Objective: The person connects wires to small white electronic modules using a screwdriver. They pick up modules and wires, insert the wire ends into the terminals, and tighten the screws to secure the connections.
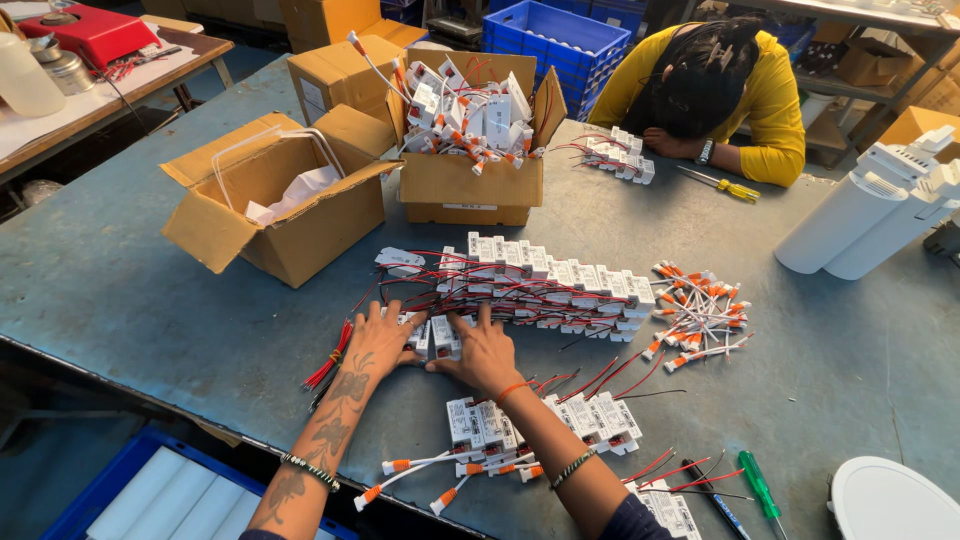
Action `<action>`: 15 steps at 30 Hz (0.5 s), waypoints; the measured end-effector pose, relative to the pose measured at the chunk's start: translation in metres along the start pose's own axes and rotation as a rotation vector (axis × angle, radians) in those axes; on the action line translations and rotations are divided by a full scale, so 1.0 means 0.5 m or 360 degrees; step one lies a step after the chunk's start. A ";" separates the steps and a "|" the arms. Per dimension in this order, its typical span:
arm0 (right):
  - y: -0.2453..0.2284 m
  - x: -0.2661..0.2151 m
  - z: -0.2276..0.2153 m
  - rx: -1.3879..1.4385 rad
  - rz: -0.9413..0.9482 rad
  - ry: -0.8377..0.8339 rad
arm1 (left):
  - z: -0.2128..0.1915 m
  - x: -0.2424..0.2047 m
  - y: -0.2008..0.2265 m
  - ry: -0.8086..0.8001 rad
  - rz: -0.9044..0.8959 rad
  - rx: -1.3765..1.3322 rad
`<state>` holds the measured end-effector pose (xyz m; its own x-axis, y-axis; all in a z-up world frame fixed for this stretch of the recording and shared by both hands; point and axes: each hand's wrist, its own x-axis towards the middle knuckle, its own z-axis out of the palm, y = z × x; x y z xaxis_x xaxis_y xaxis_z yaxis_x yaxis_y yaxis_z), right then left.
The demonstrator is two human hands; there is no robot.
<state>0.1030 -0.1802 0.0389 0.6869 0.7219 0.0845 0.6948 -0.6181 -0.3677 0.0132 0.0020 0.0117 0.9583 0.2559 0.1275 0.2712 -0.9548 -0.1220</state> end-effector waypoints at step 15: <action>0.024 -0.036 -0.052 0.0253 -0.0110 0.0305 | -0.119 -0.043 0.048 0.0103 -0.0150 -0.0228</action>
<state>0.1044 -0.2088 0.0569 0.6771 0.6794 0.2828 0.7097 -0.5014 -0.4949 -0.0062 -0.0354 0.0648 0.9201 0.3394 0.1956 0.3394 -0.9400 0.0345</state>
